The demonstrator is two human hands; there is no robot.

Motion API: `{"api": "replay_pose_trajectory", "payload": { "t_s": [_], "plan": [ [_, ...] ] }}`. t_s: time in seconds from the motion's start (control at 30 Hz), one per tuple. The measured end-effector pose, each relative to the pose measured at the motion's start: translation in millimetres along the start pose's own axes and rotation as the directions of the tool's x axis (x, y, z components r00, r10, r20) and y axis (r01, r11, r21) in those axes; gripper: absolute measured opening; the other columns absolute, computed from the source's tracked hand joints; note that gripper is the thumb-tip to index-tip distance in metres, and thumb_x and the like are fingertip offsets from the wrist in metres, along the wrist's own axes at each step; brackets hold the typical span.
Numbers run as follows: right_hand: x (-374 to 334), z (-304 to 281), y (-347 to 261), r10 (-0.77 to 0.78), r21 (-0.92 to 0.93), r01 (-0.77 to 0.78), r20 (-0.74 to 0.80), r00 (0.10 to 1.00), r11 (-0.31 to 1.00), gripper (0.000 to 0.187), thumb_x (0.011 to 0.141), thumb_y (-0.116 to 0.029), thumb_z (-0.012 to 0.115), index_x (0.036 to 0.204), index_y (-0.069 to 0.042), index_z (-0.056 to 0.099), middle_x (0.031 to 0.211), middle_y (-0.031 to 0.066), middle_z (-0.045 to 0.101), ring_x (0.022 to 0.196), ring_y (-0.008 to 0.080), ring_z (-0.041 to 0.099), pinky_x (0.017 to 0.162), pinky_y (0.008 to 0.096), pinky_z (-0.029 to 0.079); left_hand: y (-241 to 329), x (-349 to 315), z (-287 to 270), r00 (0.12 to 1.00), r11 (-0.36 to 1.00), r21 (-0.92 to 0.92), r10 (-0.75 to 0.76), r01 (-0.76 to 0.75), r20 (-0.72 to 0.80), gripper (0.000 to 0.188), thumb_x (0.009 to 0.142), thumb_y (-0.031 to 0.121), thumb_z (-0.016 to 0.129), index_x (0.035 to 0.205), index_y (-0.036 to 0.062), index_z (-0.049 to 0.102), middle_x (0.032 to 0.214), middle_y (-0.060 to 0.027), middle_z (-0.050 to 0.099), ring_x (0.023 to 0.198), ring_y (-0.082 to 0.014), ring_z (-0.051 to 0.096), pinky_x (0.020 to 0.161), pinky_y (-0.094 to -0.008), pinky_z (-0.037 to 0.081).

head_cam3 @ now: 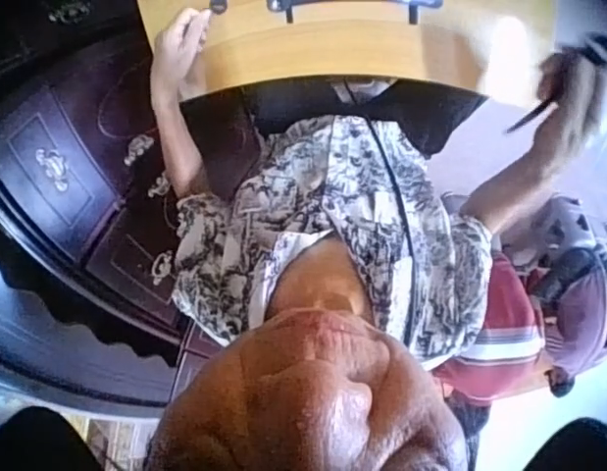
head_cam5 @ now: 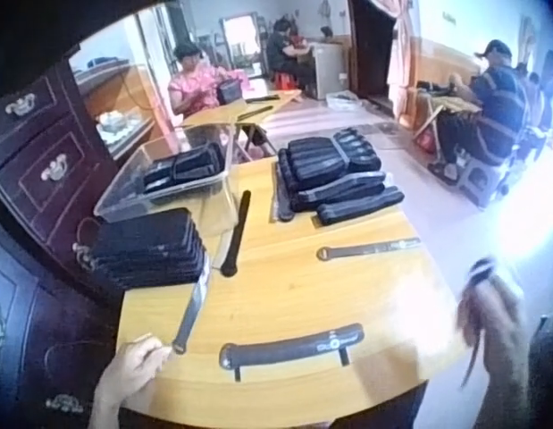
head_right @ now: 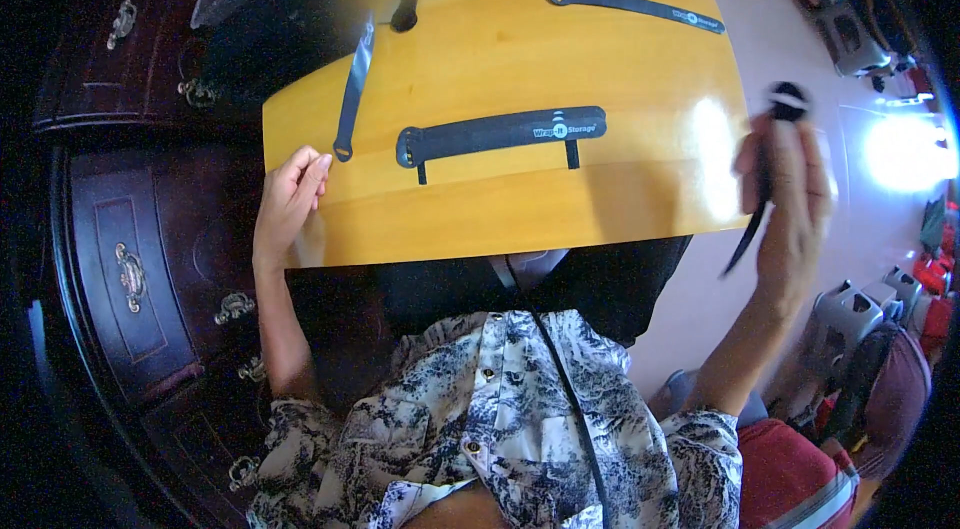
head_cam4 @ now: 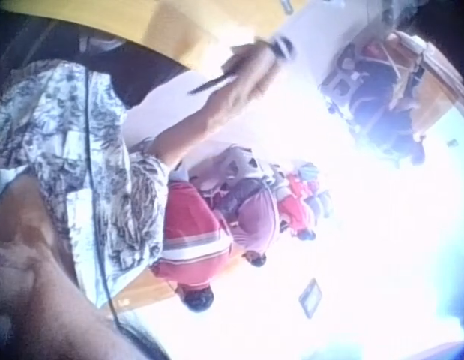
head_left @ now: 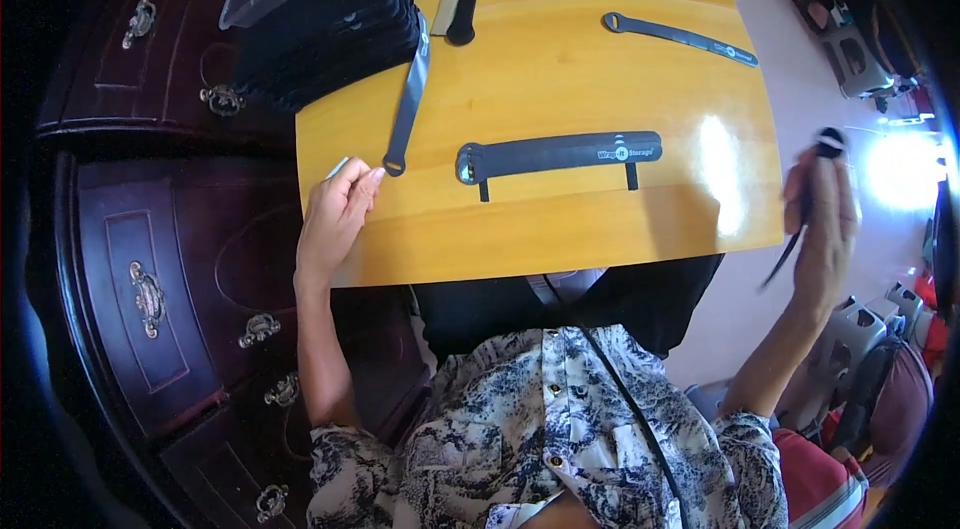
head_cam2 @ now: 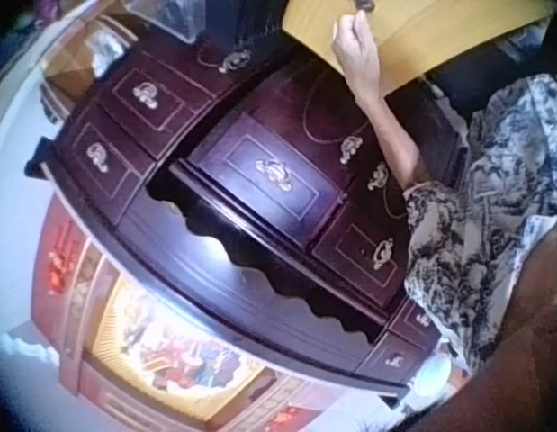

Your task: Organizing and stacking black elastic textile straps on a wooden table.

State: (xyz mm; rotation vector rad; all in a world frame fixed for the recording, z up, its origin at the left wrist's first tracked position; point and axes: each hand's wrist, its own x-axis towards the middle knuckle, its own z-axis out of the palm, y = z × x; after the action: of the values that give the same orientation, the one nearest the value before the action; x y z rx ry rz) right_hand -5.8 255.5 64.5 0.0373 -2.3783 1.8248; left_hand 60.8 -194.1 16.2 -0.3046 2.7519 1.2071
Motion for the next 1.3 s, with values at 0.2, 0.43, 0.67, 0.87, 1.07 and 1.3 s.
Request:
{"api": "replay_pose_trajectory", "payload": {
  "t_s": [0.2,0.43,0.67,0.87,1.07,1.3],
  "plan": [
    [-6,72,-14,0.286,-0.048,-0.323,0.595,0.751,0.945,0.024,0.097,-0.022,0.056,0.097,-0.001,0.066,0.061,-0.0032,0.055,0.049,0.002,0.044,0.046,0.0173,0.034,33,-6,17,0.967,0.995,-0.103,-0.029,0.002,-0.254,0.027,0.098,0.021,0.053,0.08,0.0017,0.057,0.062,0.0023,0.047,0.055,-0.0044,0.041,0.05,-0.0226,0.033],
    [-13,119,-5,0.301,-0.086,-0.406,0.809,0.505,0.91,0.025,0.096,-0.024,0.057,0.09,-0.001,0.064,0.058,-0.0029,0.053,0.049,0.0031,0.046,0.046,0.0196,0.037,87,-22,73,0.986,0.755,-0.656,0.113,-0.005,0.123,0.023,0.094,0.014,0.06,0.114,0.0026,0.062,0.088,-0.0025,0.064,0.072,-0.0053,0.057,0.062,-0.0179,0.045],
    [-28,129,-6,0.176,-0.084,-0.198,0.845,0.505,0.977,0.034,0.096,-0.031,0.056,0.088,0.0,0.064,0.063,0.0037,0.059,0.055,0.0125,0.055,0.053,0.0279,0.045,72,-30,75,0.966,0.847,-0.52,0.215,-0.111,0.143,0.017,0.086,0.001,0.066,0.102,0.0023,0.07,0.082,-0.0006,0.063,0.066,-0.0049,0.056,0.056,-0.0177,0.043],
    [-27,106,-10,0.361,-0.248,-0.306,0.842,0.4,0.919,0.035,0.097,-0.036,0.053,0.094,-0.003,0.065,0.065,0.0006,0.057,0.059,0.0085,0.048,0.055,0.0248,0.04,60,-38,67,0.936,0.789,-0.588,0.319,-0.176,0.149,0.021,0.082,-0.007,0.066,0.101,0.0004,0.07,0.08,-0.0047,0.064,0.071,-0.0106,0.064,0.06,-0.02,0.048],
    [-24,100,-6,0.311,-0.207,-0.257,0.82,0.481,0.944,0.024,0.088,-0.023,0.068,0.085,-0.001,0.06,0.065,0.0011,0.056,0.06,0.0072,0.048,0.054,0.0247,0.039,60,-46,75,0.986,0.736,-0.676,0.127,-0.024,0.104,0.024,0.086,-0.006,0.064,0.11,-0.0046,0.064,0.1,-0.0103,0.063,0.078,-0.0147,0.065,0.074,-0.0237,0.053],
    [-18,68,10,0.396,-0.334,-0.216,0.719,0.571,0.917,0.015,0.087,-0.015,0.066,0.086,-0.002,0.061,0.063,-0.0038,0.053,0.056,0.0027,0.044,0.049,0.0224,0.035,58,-46,67,0.988,0.762,-0.633,-0.155,0.133,0.021,0.023,0.088,-0.001,0.064,0.11,-0.0021,0.064,0.092,-0.0086,0.067,0.079,-0.0131,0.066,0.067,-0.0212,0.051]
  ]
}}
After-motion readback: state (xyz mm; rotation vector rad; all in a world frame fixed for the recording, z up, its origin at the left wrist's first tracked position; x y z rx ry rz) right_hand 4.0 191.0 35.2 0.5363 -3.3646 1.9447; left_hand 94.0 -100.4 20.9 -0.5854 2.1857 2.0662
